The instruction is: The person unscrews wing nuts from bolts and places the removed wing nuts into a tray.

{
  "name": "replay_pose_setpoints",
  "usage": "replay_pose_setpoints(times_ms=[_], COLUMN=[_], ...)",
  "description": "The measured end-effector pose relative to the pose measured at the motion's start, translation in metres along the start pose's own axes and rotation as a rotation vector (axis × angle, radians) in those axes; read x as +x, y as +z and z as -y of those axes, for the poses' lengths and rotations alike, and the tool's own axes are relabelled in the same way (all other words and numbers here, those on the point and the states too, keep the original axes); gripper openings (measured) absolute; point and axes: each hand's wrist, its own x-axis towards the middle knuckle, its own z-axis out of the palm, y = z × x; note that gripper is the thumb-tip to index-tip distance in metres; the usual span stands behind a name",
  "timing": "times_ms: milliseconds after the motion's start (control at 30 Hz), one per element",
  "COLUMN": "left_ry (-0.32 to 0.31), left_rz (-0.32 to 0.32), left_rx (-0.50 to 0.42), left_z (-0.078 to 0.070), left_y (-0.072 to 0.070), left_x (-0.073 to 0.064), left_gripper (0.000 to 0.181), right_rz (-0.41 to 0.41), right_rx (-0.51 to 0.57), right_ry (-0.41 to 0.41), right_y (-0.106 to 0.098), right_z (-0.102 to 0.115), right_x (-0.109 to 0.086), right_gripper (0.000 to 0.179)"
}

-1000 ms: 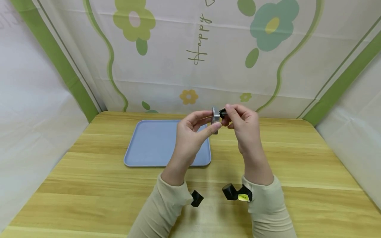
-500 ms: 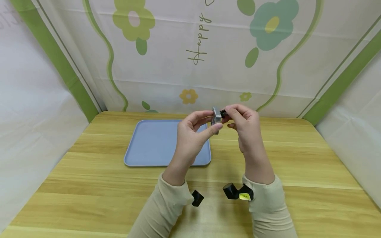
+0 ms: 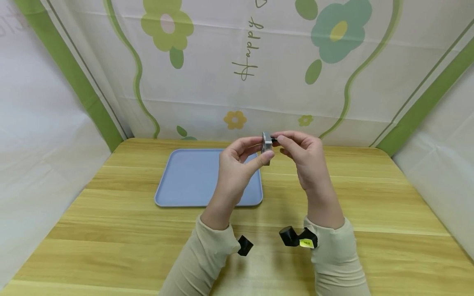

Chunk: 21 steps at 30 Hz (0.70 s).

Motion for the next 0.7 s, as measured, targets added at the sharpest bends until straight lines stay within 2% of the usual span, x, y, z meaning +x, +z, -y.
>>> replay_pose_setpoints(times_ms=[200,367,700], left_ry=[-0.011,-0.012,-0.009], left_rz=[-0.003,0.0,-0.003], left_rx=[-0.021,-0.022,-0.038], left_z=[-0.0011,-0.0003,0.0006], left_y=[-0.0014,-0.0021,-0.0022], left_x=[0.0002,0.0008,0.0013], left_gripper=[0.034,0.034,0.034], right_rz=[0.041,0.056,0.062], right_rx=[0.001,-0.057,-0.108], right_ry=[-0.058,-0.081,-0.15], right_y=[-0.0011,-0.0019,0.0001], right_z=[0.0006,0.0013,-0.0006], right_x=[-0.0012,-0.0019,-0.0014], right_gripper=[0.025,0.022,0.029])
